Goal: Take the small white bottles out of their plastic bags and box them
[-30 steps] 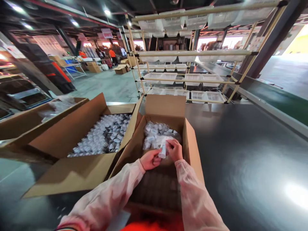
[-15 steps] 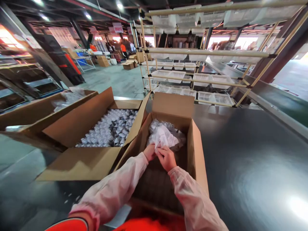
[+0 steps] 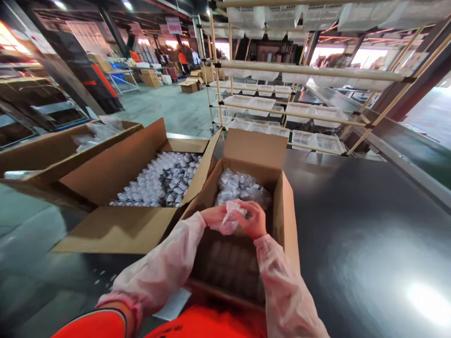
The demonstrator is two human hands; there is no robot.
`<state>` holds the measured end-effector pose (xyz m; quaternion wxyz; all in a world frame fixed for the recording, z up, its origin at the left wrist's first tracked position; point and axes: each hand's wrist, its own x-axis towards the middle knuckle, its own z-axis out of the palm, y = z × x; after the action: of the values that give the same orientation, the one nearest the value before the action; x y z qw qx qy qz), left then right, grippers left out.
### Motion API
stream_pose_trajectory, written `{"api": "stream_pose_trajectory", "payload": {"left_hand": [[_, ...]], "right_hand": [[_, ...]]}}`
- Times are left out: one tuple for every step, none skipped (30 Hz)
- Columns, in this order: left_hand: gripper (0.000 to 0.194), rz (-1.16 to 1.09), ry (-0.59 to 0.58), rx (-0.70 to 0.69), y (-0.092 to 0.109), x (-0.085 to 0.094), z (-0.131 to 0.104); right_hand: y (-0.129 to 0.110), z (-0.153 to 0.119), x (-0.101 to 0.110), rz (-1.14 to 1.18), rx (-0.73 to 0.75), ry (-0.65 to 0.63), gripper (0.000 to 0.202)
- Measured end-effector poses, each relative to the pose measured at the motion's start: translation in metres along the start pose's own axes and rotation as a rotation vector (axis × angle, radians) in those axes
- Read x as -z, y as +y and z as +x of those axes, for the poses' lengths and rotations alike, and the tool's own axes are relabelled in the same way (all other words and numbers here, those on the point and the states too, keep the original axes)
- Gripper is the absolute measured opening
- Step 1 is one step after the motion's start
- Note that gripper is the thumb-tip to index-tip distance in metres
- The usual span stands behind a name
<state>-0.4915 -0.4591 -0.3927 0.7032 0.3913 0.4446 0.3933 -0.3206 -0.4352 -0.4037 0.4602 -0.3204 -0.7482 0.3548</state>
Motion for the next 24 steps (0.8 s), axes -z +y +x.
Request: {"api": "stream_pose_trajectory", "payload": {"left_hand": [[0.031, 0.070, -0.044, 0.024, 0.004, -0.001, -0.005], [0.036, 0.143, -0.098, 0.051, 0.008, -0.002, -0.010], [0.040, 0.215, -0.160, 0.073, 0.013, -0.004, -0.015], [0.044, 0.284, -0.219, 0.087, 0.019, -0.006, -0.020], [0.048, 0.347, -0.267, 0.102, 0.025, -0.008, -0.026], [0.051, 0.397, -0.297, 0.128, 0.031, -0.009, -0.031], [0.054, 0.429, -0.300, 0.167, 0.038, -0.009, -0.037], [0.057, 0.458, -0.285, 0.211, 0.044, -0.007, -0.042], [0.060, 0.486, -0.255, 0.249, 0.049, -0.003, -0.048], [0.062, 0.502, -0.214, 0.269, 0.054, 0.002, -0.053], [0.063, 0.497, -0.165, 0.267, 0.057, 0.009, -0.057], [0.062, 0.467, -0.103, 0.236, 0.060, 0.018, -0.060], [0.060, 0.415, -0.032, 0.184, 0.061, 0.028, -0.063], [0.054, 0.336, 0.050, 0.111, 0.062, 0.038, -0.063], [0.047, 0.230, 0.135, 0.014, 0.061, 0.047, -0.063], [0.041, 0.103, 0.208, -0.105, 0.060, 0.055, -0.061], [0.038, -0.029, 0.259, -0.224, 0.057, 0.061, -0.057], [0.037, -0.149, 0.283, -0.326, 0.052, 0.064, -0.052], [0.038, -0.239, 0.274, -0.380, 0.047, 0.064, -0.046], [0.041, -0.287, 0.240, -0.379, 0.041, 0.061, -0.039], [0.044, -0.292, 0.189, -0.334, 0.033, 0.055, -0.031], [0.047, -0.254, 0.143, -0.268, 0.025, 0.047, -0.023], [0.048, -0.195, 0.110, -0.204, 0.017, 0.037, -0.015], [0.049, -0.130, 0.094, -0.161, 0.009, 0.028, -0.007]], "right_hand": [[0.005, 0.003, 0.007, 0.016, -0.035, 0.003, 0.045], [0.010, 0.006, 0.013, 0.061, -0.086, -0.055, 0.063], [0.014, 0.007, 0.017, 0.143, -0.158, -0.181, 0.077], [0.017, 0.007, 0.019, 0.247, -0.244, -0.343, 0.082], [0.019, 0.006, 0.020, 0.352, -0.328, -0.494, 0.078], [0.020, 0.005, 0.019, 0.438, -0.397, -0.614, 0.068], [0.020, 0.004, 0.019, 0.493, -0.446, -0.685, 0.056], [0.019, 0.003, 0.019, 0.521, -0.477, -0.712, 0.045], [0.018, 0.002, 0.019, 0.530, -0.494, -0.700, 0.037], [0.017, 0.002, 0.021, 0.531, -0.505, -0.669, 0.034], [0.015, 0.001, 0.023, 0.537, -0.520, -0.639, 0.033], [0.015, 0.001, 0.025, 0.542, -0.535, -0.607, 0.033], [0.014, 0.001, 0.028, 0.546, -0.549, -0.573, 0.033], [0.014, 0.001, 0.030, 0.547, -0.560, -0.532, 0.034], [0.014, 0.001, 0.032, 0.545, -0.568, -0.478, 0.034], [0.015, 0.002, 0.033, 0.543, -0.572, -0.412, 0.035], [0.017, 0.003, 0.033, 0.542, -0.572, -0.331, 0.036], [0.019, 0.004, 0.033, 0.542, -0.571, -0.247, 0.038], [0.021, 0.006, 0.032, 0.544, -0.571, -0.163, 0.040], [0.024, 0.008, 0.030, 0.547, -0.572, -0.088, 0.041], [0.026, 0.010, 0.029, 0.550, -0.575, -0.026, 0.044], [0.028, 0.011, 0.028, 0.551, -0.578, 0.019, 0.046], [0.029, 0.012, 0.026, 0.551, -0.580, 0.048, 0.047], [0.030, 0.012, 0.026, 0.548, -0.581, 0.065, 0.048]]}}
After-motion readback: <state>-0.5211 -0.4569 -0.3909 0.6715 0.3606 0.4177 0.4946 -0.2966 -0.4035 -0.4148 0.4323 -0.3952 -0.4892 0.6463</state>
